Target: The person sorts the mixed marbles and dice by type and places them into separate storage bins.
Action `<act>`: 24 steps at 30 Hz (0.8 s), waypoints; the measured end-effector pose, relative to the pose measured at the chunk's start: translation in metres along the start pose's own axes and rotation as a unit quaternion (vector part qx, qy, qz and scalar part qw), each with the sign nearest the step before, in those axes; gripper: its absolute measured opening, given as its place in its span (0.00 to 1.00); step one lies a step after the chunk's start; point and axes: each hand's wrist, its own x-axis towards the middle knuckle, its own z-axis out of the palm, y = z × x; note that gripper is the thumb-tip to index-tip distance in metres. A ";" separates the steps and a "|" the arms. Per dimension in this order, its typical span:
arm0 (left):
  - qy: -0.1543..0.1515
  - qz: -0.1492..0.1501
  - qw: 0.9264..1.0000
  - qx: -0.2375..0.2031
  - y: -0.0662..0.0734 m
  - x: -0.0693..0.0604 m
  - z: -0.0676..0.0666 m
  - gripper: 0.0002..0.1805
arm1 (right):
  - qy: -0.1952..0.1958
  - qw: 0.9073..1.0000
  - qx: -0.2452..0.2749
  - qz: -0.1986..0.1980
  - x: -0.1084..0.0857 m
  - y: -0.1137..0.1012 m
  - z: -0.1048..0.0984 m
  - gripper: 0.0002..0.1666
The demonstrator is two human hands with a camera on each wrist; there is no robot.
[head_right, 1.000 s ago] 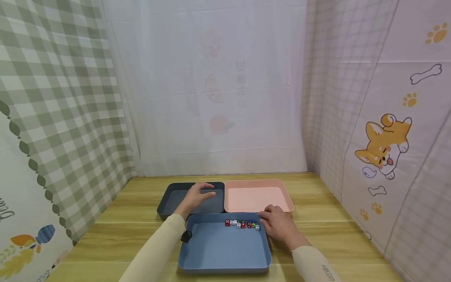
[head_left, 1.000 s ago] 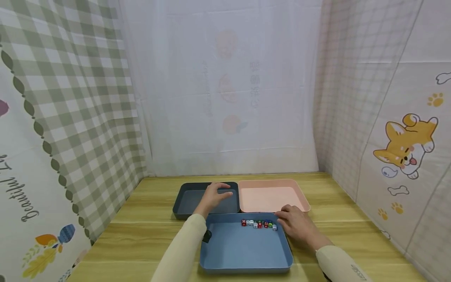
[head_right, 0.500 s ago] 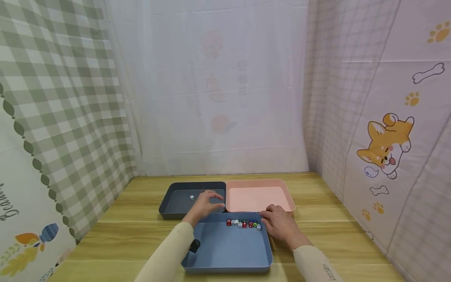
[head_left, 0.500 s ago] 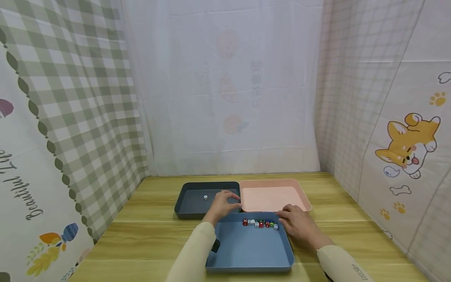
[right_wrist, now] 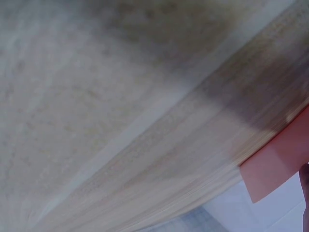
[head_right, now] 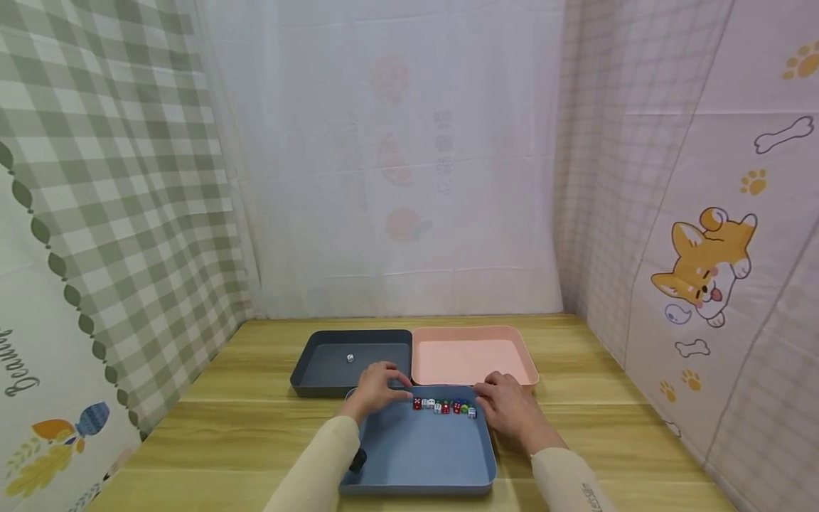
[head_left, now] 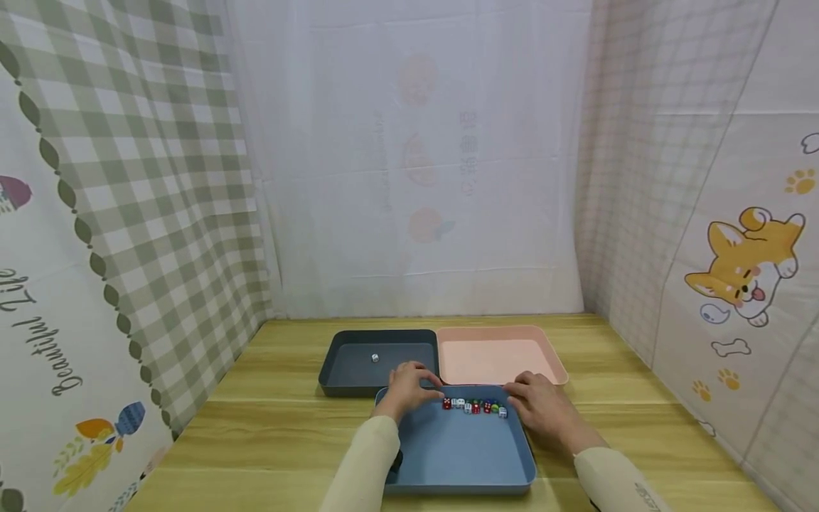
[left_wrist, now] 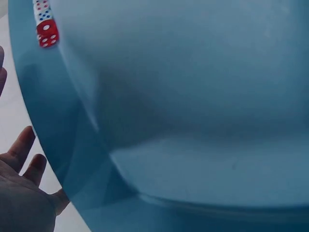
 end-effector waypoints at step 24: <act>-0.028 0.009 0.996 0.090 -0.006 0.004 0.021 0.04 | 0.023 0.999 -0.014 -0.019 0.000 0.003 0.003 0.14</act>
